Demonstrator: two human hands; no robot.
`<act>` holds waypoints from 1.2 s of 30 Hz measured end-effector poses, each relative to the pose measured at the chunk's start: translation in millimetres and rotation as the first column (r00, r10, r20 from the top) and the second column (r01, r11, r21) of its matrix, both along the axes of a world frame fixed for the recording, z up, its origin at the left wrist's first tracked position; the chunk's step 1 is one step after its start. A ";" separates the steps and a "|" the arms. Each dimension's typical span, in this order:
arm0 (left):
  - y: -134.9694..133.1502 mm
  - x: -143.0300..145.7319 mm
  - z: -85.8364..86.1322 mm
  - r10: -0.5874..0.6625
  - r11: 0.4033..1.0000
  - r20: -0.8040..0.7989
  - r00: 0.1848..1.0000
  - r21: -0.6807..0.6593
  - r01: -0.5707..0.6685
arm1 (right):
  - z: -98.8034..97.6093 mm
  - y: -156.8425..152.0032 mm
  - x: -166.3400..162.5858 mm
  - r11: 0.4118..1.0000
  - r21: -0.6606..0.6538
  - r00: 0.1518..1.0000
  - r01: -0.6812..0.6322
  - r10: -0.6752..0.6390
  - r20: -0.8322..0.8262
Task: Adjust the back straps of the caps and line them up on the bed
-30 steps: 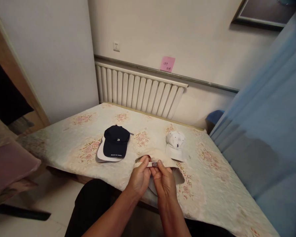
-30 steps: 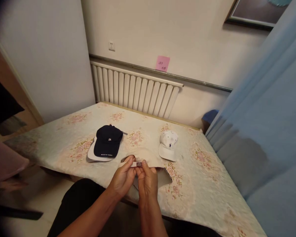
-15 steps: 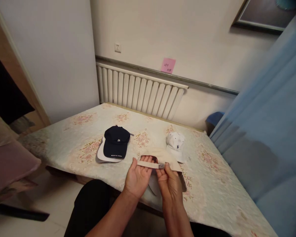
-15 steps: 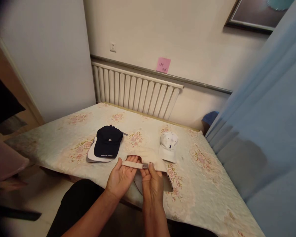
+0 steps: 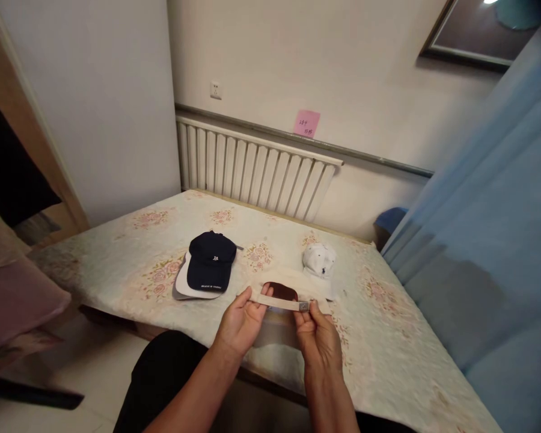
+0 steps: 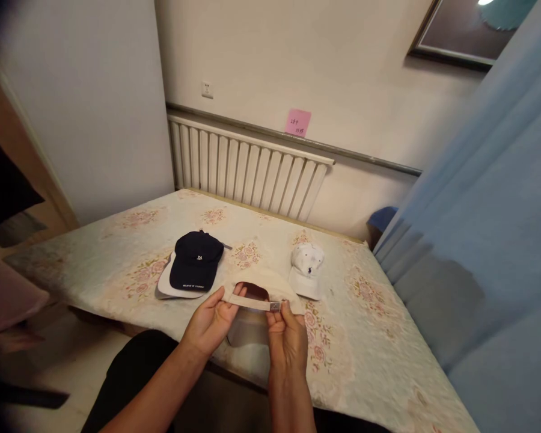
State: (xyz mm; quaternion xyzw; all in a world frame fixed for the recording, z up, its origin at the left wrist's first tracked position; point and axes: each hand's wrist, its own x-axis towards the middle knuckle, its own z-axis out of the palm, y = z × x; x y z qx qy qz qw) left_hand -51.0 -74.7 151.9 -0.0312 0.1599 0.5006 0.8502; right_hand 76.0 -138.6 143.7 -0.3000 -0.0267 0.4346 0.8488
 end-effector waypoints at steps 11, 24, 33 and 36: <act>-7.2 5.2 -4.0 -0.030 0.998 0.027 0.999 0.053 0.029 | 5.7 -2.7 -5.0 0.991 0.073 0.994 -0.110 0.111 -0.008; -3.2 2.9 -4.8 -0.015 1.000 0.022 1.000 -0.005 0.015 | -1.0 -7.8 -0.4 0.995 0.024 0.994 -0.093 0.091 0.059; 10.1 -5.1 4.1 0.018 0.996 0.058 0.998 0.081 -0.023 | -2.1 -1.0 27.5 0.994 0.026 0.993 -0.107 0.106 0.058; 9.0 -1.7 0.1 -0.017 0.997 0.042 0.999 0.071 0.014 | -9.7 2.7 30.7 0.994 0.053 0.995 -0.097 0.096 0.006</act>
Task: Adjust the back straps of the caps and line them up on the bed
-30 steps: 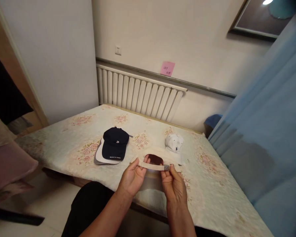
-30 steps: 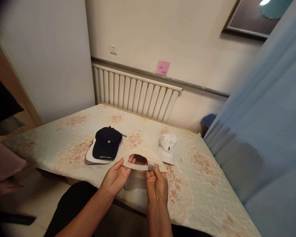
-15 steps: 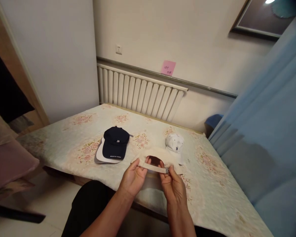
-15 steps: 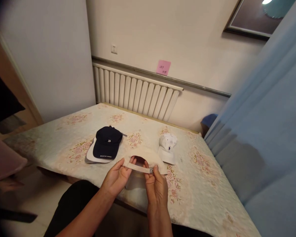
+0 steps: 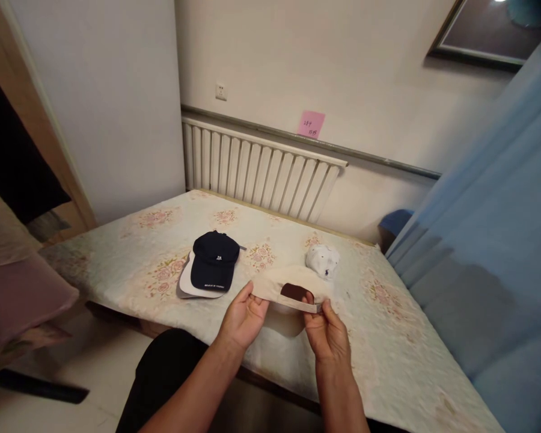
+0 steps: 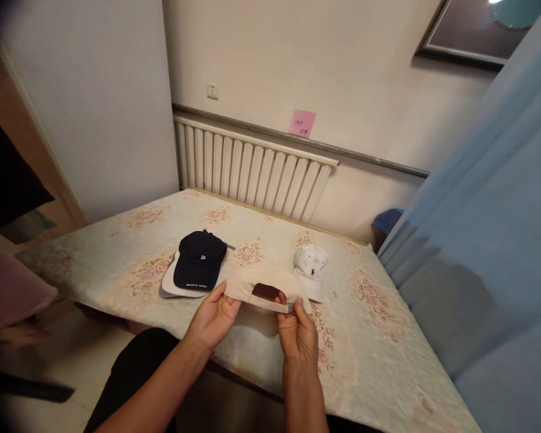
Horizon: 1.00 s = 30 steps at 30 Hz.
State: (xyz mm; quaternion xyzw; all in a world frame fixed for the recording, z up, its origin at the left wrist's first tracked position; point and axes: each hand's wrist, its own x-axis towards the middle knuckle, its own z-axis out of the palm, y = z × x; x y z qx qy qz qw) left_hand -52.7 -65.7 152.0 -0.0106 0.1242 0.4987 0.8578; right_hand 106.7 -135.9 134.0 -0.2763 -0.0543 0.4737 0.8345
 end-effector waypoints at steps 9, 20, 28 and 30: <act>-21.6 20.7 -13.0 -0.053 0.995 -0.031 0.998 0.079 0.055 | -9.4 -6.0 -55.5 0.972 0.103 0.933 -0.209 0.167 0.319; -40.0 28.7 -17.1 -0.092 0.994 -0.093 0.991 0.054 0.097 | -3.3 -7.7 -72.9 0.992 -0.046 0.908 0.115 -0.086 0.410; -27.6 23.5 -18.7 -0.089 0.995 -0.041 0.995 -0.054 0.087 | -13.8 -8.3 -66.7 0.998 0.037 0.960 0.055 -0.064 0.273; -24.8 21.6 -20.0 -0.073 0.996 -0.031 0.997 -0.045 0.072 | -13.9 -7.6 -64.6 0.996 0.066 0.964 0.061 -0.076 0.256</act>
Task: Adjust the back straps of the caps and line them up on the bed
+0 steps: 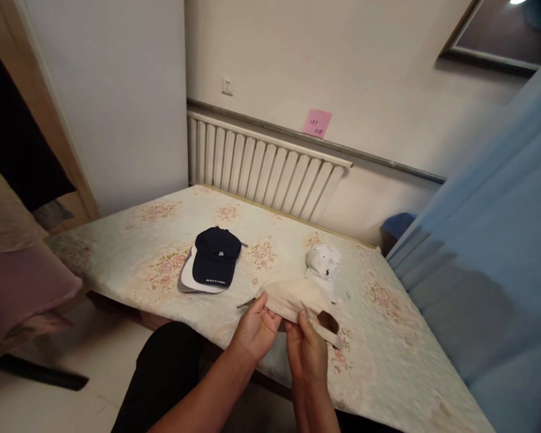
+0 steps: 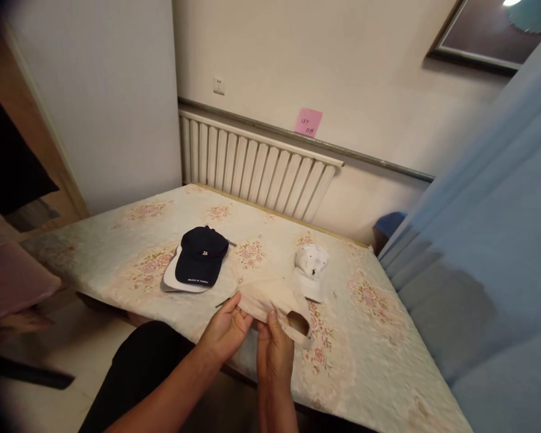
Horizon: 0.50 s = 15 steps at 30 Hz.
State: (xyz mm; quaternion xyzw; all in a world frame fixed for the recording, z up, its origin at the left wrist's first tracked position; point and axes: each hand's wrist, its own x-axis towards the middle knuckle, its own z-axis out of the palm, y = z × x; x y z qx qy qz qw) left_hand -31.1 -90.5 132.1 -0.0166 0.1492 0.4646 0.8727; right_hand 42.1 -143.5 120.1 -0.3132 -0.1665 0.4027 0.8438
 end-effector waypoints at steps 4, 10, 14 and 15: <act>4.6 -3.2 -2.6 0.026 1.000 0.019 0.999 -0.004 -0.026 | -2.9 1.9 6.7 1.000 0.023 1.000 -0.016 0.016 -0.020; 17.2 -9.6 -12.3 0.075 0.994 -0.002 0.997 -0.081 -0.075 | -12.5 4.3 17.8 0.994 0.031 0.990 -0.109 0.111 -0.090; 22.3 -13.5 -15.4 0.084 0.993 -0.003 0.996 -0.085 -0.084 | -12.1 4.2 24.8 0.993 0.022 0.983 -0.120 0.122 -0.137; 22.0 -13.4 -15.3 0.084 0.993 -0.001 0.996 -0.081 -0.084 | -11.5 4.0 25.2 0.993 0.025 0.983 -0.114 0.116 -0.145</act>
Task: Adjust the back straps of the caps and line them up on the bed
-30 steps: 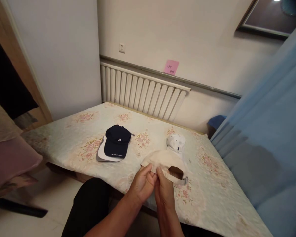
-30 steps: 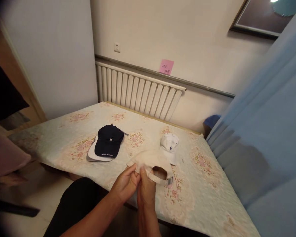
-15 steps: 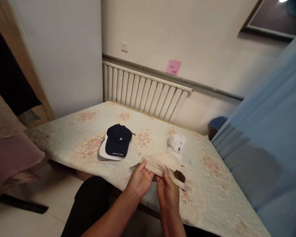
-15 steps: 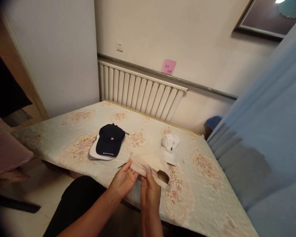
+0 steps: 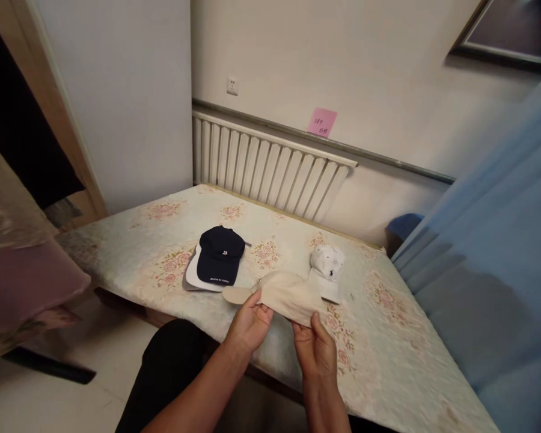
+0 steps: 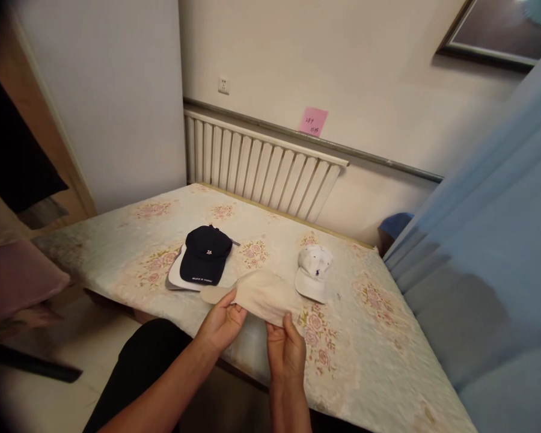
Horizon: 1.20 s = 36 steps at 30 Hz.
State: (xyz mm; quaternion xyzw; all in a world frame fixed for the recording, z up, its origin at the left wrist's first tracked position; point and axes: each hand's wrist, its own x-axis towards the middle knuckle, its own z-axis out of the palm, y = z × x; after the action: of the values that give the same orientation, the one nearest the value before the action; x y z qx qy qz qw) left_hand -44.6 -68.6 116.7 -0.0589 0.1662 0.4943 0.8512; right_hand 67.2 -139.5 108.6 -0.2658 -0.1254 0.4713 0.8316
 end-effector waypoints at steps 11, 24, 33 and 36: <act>-24.1 16.4 -1.4 -0.124 0.992 -0.006 0.992 0.025 0.124 | -9.1 7.0 -36.1 0.998 -0.025 0.996 0.058 -0.056 0.066; -10.0 -2.3 -4.9 0.020 0.989 -0.036 0.999 0.147 -0.015 | -6.4 1.6 -5.3 0.999 -0.030 1.000 0.019 -0.019 -0.013; -40.0 11.7 1.0 -0.034 0.961 -0.024 0.999 0.274 0.040 | -3.6 2.8 -29.4 0.992 -0.107 0.995 0.066 -0.057 0.077; -40.5 8.4 0.8 -0.029 0.961 -0.009 1.000 0.275 0.030 | -3.0 4.8 -28.8 0.993 -0.093 0.997 0.071 -0.069 0.017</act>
State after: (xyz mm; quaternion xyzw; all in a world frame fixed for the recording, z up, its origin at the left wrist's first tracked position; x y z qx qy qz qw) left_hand -36.1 -109.0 117.6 0.0637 0.0987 0.5001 0.8579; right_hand 38.4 -134.7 105.6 -0.3116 -0.0994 0.4455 0.8334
